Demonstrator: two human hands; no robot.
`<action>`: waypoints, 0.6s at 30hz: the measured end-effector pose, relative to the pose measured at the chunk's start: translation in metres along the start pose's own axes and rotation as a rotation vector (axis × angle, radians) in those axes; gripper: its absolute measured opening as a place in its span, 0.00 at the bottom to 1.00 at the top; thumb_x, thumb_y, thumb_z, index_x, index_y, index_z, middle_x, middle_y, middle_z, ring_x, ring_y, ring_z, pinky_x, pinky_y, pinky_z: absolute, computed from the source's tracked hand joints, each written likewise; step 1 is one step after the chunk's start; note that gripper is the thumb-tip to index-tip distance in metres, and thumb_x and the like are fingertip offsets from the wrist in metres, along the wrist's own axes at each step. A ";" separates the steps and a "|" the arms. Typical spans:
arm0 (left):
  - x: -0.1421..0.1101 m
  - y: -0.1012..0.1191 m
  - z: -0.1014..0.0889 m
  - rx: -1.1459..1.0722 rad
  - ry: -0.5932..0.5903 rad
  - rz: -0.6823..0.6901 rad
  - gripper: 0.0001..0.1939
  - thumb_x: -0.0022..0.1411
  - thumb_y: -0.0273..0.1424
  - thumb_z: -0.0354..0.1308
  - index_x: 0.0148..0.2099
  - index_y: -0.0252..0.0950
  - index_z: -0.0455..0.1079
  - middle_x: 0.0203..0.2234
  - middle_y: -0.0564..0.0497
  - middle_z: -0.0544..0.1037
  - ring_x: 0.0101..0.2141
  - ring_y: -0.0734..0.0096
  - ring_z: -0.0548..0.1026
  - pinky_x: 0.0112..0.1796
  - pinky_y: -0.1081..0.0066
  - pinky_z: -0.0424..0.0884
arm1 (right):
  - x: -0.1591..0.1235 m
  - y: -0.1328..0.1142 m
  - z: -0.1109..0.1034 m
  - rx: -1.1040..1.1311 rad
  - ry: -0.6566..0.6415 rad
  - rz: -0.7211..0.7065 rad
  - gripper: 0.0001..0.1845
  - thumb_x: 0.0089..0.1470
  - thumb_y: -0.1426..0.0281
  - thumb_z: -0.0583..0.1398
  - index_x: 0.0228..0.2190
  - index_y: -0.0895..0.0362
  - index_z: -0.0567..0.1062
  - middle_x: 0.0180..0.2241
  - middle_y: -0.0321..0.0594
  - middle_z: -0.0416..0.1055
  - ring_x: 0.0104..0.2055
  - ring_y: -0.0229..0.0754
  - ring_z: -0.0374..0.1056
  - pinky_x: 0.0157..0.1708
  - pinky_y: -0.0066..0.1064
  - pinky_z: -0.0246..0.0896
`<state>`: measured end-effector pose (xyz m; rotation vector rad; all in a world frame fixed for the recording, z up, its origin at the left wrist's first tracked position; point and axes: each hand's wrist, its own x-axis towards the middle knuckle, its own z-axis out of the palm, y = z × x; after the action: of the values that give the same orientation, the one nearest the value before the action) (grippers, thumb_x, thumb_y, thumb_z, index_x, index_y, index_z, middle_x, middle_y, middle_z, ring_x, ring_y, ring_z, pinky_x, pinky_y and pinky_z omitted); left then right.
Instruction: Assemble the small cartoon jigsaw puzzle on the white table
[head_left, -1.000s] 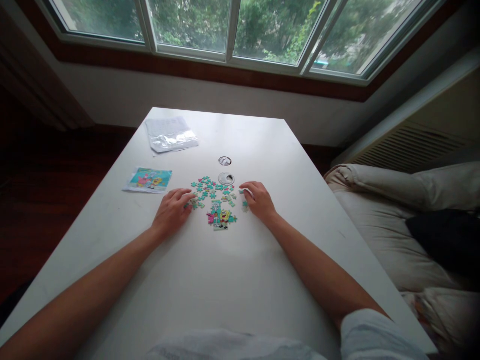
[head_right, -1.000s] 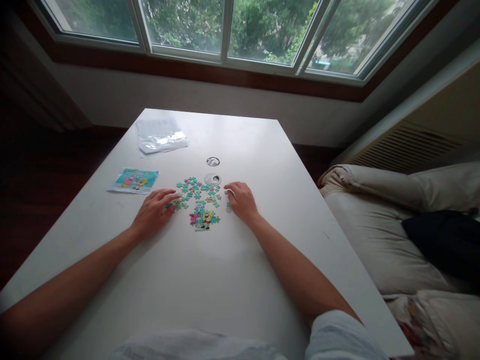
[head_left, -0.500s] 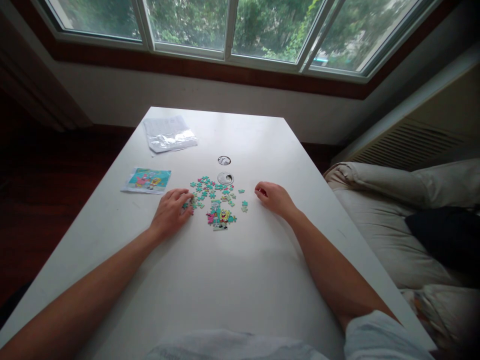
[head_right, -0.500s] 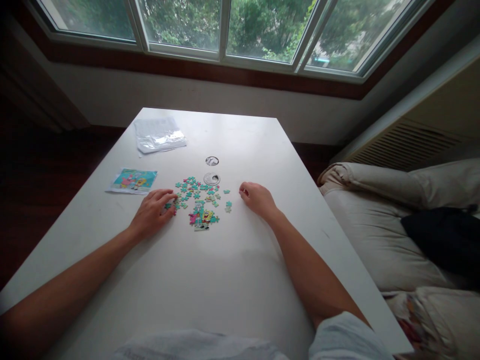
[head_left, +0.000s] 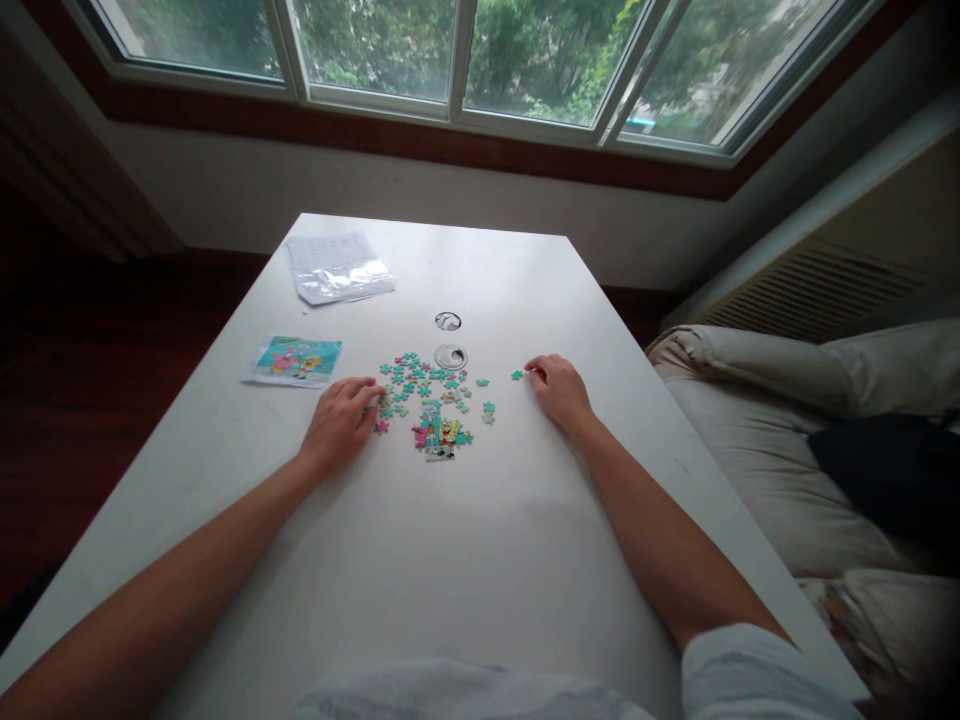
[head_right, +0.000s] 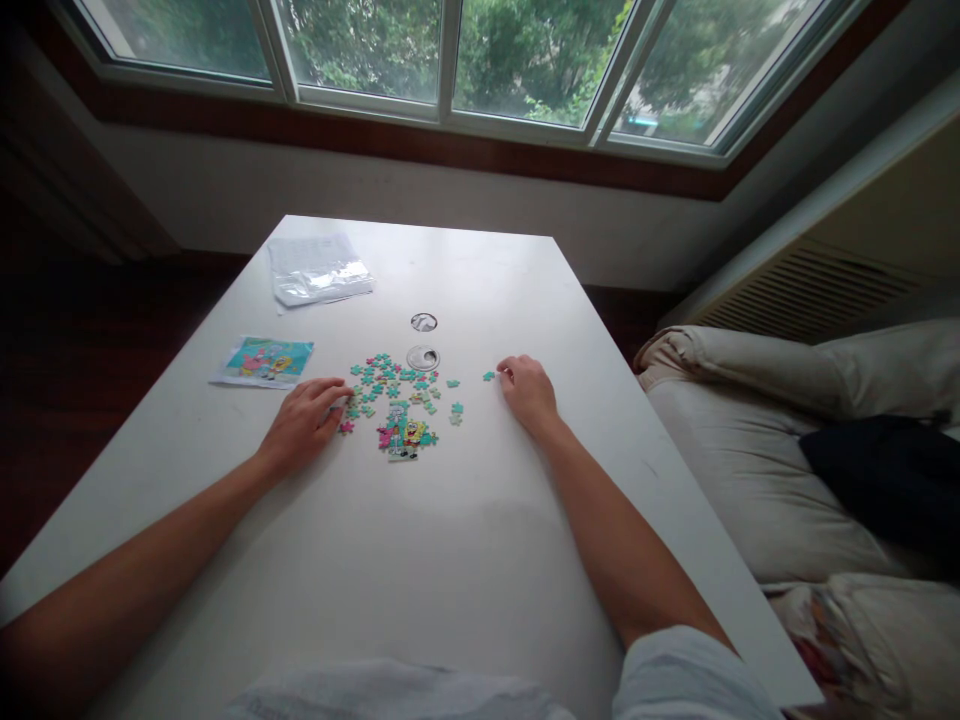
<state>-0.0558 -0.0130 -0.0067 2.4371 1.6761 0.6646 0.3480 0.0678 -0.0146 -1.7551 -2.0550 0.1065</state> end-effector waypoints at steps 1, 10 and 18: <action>0.000 0.000 0.000 0.002 0.001 0.000 0.16 0.69 0.32 0.50 0.55 0.42 0.72 0.57 0.46 0.73 0.58 0.56 0.67 0.61 0.54 0.62 | -0.001 -0.003 0.001 0.005 0.002 -0.021 0.12 0.59 0.72 0.56 0.39 0.55 0.79 0.39 0.45 0.74 0.44 0.48 0.67 0.48 0.38 0.61; -0.001 0.004 0.002 0.006 0.004 -0.003 0.16 0.68 0.33 0.53 0.56 0.43 0.71 0.57 0.45 0.72 0.58 0.54 0.68 0.61 0.52 0.62 | -0.007 -0.028 0.003 0.048 0.010 -0.085 0.12 0.61 0.68 0.57 0.43 0.54 0.79 0.44 0.47 0.73 0.48 0.52 0.66 0.52 0.44 0.60; -0.001 0.002 0.004 0.012 0.017 -0.003 0.17 0.68 0.33 0.53 0.57 0.41 0.71 0.57 0.45 0.72 0.58 0.55 0.68 0.60 0.52 0.63 | 0.002 -0.070 0.012 0.094 -0.078 -0.225 0.12 0.62 0.63 0.60 0.44 0.52 0.80 0.44 0.44 0.76 0.48 0.49 0.68 0.51 0.41 0.59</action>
<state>-0.0529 -0.0144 -0.0096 2.4428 1.6945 0.6788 0.2787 0.0586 -0.0015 -1.4758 -2.2494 0.2030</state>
